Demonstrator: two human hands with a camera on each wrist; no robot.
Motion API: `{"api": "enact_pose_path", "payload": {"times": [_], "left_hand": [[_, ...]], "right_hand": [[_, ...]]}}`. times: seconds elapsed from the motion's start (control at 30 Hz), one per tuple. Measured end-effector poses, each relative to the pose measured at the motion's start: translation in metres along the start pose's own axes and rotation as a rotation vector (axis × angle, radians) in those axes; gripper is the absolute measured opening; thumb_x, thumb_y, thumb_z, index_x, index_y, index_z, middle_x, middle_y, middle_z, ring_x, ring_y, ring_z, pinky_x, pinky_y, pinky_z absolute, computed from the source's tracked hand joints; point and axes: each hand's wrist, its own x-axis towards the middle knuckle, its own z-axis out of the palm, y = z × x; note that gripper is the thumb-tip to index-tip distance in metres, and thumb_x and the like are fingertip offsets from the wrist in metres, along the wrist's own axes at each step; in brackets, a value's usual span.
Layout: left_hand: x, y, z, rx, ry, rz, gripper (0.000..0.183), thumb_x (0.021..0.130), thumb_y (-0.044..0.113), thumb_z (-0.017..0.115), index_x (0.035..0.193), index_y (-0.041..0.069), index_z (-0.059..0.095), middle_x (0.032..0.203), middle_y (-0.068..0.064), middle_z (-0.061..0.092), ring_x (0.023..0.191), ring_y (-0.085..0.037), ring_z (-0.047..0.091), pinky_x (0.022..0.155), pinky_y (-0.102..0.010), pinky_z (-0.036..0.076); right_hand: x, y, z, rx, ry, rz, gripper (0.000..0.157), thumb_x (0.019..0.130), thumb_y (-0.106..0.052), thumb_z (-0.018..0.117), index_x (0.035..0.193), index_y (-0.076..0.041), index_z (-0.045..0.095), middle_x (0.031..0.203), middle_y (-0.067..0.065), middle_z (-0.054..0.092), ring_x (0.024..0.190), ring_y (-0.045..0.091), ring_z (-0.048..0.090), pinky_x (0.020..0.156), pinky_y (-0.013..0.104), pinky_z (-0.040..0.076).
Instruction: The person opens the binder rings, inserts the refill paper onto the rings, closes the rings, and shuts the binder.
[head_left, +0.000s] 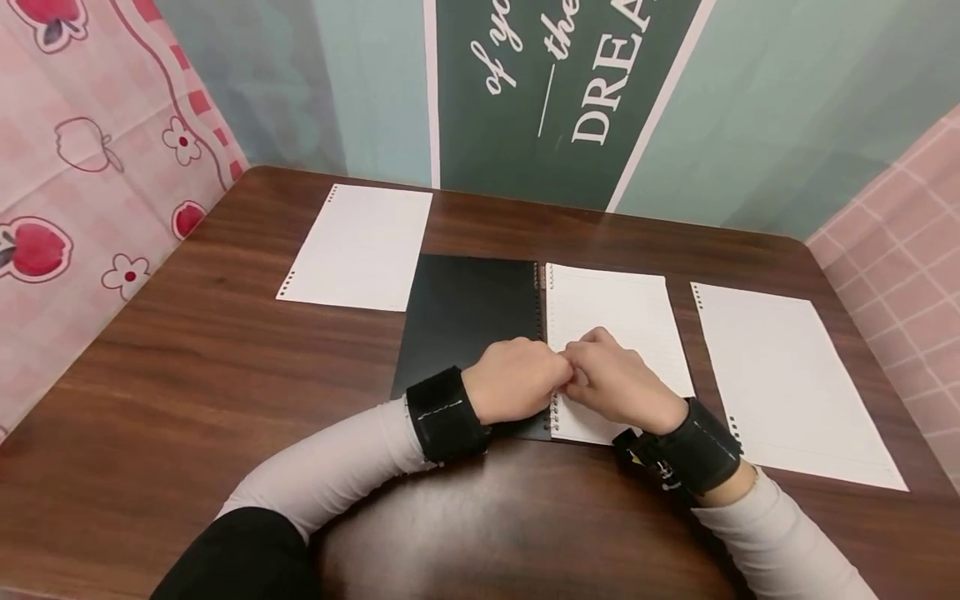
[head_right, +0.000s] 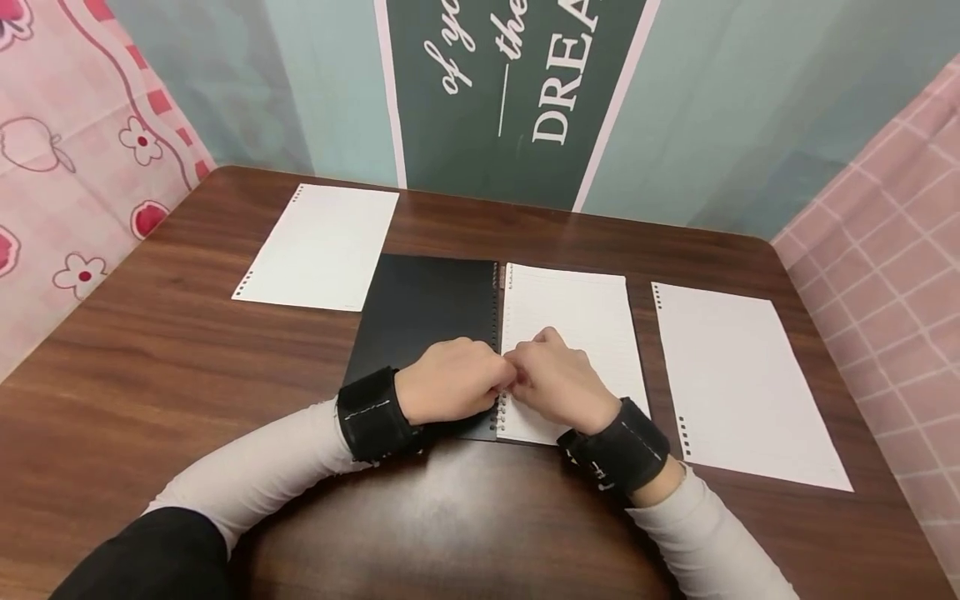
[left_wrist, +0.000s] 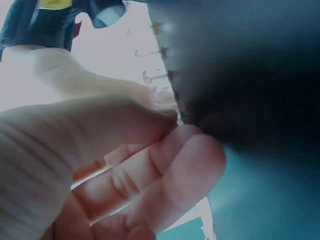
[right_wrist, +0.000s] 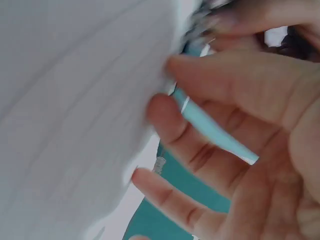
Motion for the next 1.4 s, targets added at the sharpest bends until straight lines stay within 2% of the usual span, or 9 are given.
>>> {"api": "enact_pose_path", "payload": {"times": [0.17, 0.33, 0.43, 0.53, 0.63, 0.87, 1.27, 1.33, 1.4], "left_hand": [[0.0, 0.0, 0.0, -0.033, -0.017, 0.012, 0.026, 0.089, 0.007, 0.061, 0.068, 0.021, 0.056, 0.063, 0.009, 0.05, 0.059, -0.011, 0.053, 0.046, -0.027, 0.042], [0.001, 0.0, 0.001, -0.056, -0.02, 0.024, 0.028, 0.089, 0.005, 0.062, 0.067, 0.02, 0.054, 0.064, 0.01, 0.049, 0.061, -0.009, 0.052, 0.047, -0.024, 0.041], [0.001, 0.0, 0.0, -0.069, -0.02, 0.03, 0.028, 0.088, 0.005, 0.063, 0.066, 0.021, 0.055, 0.065, 0.011, 0.052, 0.061, -0.009, 0.052, 0.047, -0.024, 0.041], [0.001, -0.001, -0.001, -0.074, -0.028, 0.032, 0.029, 0.086, 0.004, 0.064, 0.065, 0.021, 0.054, 0.065, 0.011, 0.051, 0.061, -0.008, 0.051, 0.047, -0.024, 0.04], [0.002, -0.001, -0.001, -0.073, -0.035, 0.04, 0.032, 0.085, 0.003, 0.063, 0.063, 0.022, 0.051, 0.063, 0.011, 0.046, 0.06, -0.008, 0.048, 0.046, -0.023, 0.038], [0.002, -0.005, -0.001, -0.067, -0.051, 0.069, 0.035, 0.081, 0.0, 0.063, 0.061, 0.02, 0.043, 0.061, 0.01, 0.038, 0.06, -0.009, 0.042, 0.047, -0.022, 0.03], [-0.006, -0.005, -0.006, -0.078, -0.032, 0.042, 0.026, 0.089, 0.006, 0.062, 0.068, 0.019, 0.054, 0.065, 0.009, 0.048, 0.061, -0.01, 0.049, 0.046, -0.024, 0.034], [-0.009, -0.005, -0.007, -0.065, -0.029, 0.035, 0.026, 0.089, 0.008, 0.063, 0.068, 0.019, 0.054, 0.065, 0.008, 0.049, 0.061, -0.011, 0.051, 0.045, -0.025, 0.035], [-0.011, -0.005, -0.008, -0.046, -0.026, 0.035, 0.026, 0.088, 0.008, 0.063, 0.066, 0.019, 0.054, 0.063, 0.008, 0.048, 0.059, -0.012, 0.051, 0.045, -0.026, 0.035]], "right_hand": [[0.0, 0.001, -0.001, -0.021, -0.026, -0.009, 0.02, 0.084, -0.016, 0.074, 0.074, -0.019, 0.056, 0.072, -0.008, 0.056, 0.107, 0.028, 0.053, 0.062, 0.043, 0.045], [-0.001, 0.002, -0.001, -0.038, -0.034, -0.01, 0.021, 0.083, -0.017, 0.075, 0.073, -0.02, 0.056, 0.074, -0.008, 0.059, 0.108, 0.028, 0.053, 0.063, 0.044, 0.045], [-0.002, 0.002, -0.001, -0.024, -0.044, 0.016, 0.023, 0.082, -0.017, 0.076, 0.071, -0.022, 0.056, 0.075, -0.009, 0.06, 0.111, 0.027, 0.051, 0.076, 0.058, 0.046], [-0.002, 0.002, 0.0, 0.009, -0.059, 0.05, 0.025, 0.082, -0.016, 0.075, 0.068, -0.024, 0.055, 0.075, -0.011, 0.06, 0.114, 0.027, 0.048, 0.092, 0.079, 0.03], [-0.002, 0.001, 0.001, 0.033, -0.063, 0.066, 0.026, 0.082, -0.015, 0.074, 0.066, -0.024, 0.055, 0.073, -0.012, 0.058, 0.116, 0.027, 0.046, 0.096, 0.086, 0.014], [-0.002, 0.001, 0.002, 0.051, -0.07, 0.075, 0.026, 0.081, -0.014, 0.073, 0.064, -0.025, 0.056, 0.069, -0.014, 0.058, 0.117, 0.027, 0.045, 0.099, 0.085, 0.008], [-0.005, 0.0, -0.002, 0.091, -0.067, 0.064, 0.024, 0.085, -0.011, 0.072, 0.069, -0.028, 0.063, 0.072, -0.014, 0.057, 0.109, 0.025, 0.047, 0.098, 0.084, 0.01], [-0.006, 0.001, -0.004, 0.093, -0.06, 0.049, 0.024, 0.085, -0.011, 0.072, 0.072, -0.029, 0.066, 0.072, -0.015, 0.058, 0.104, 0.024, 0.048, 0.098, 0.075, 0.026], [-0.008, 0.002, -0.006, 0.097, -0.05, 0.02, 0.022, 0.085, -0.01, 0.073, 0.074, -0.028, 0.067, 0.073, -0.016, 0.058, 0.097, 0.022, 0.048, 0.091, 0.057, 0.039]]}}
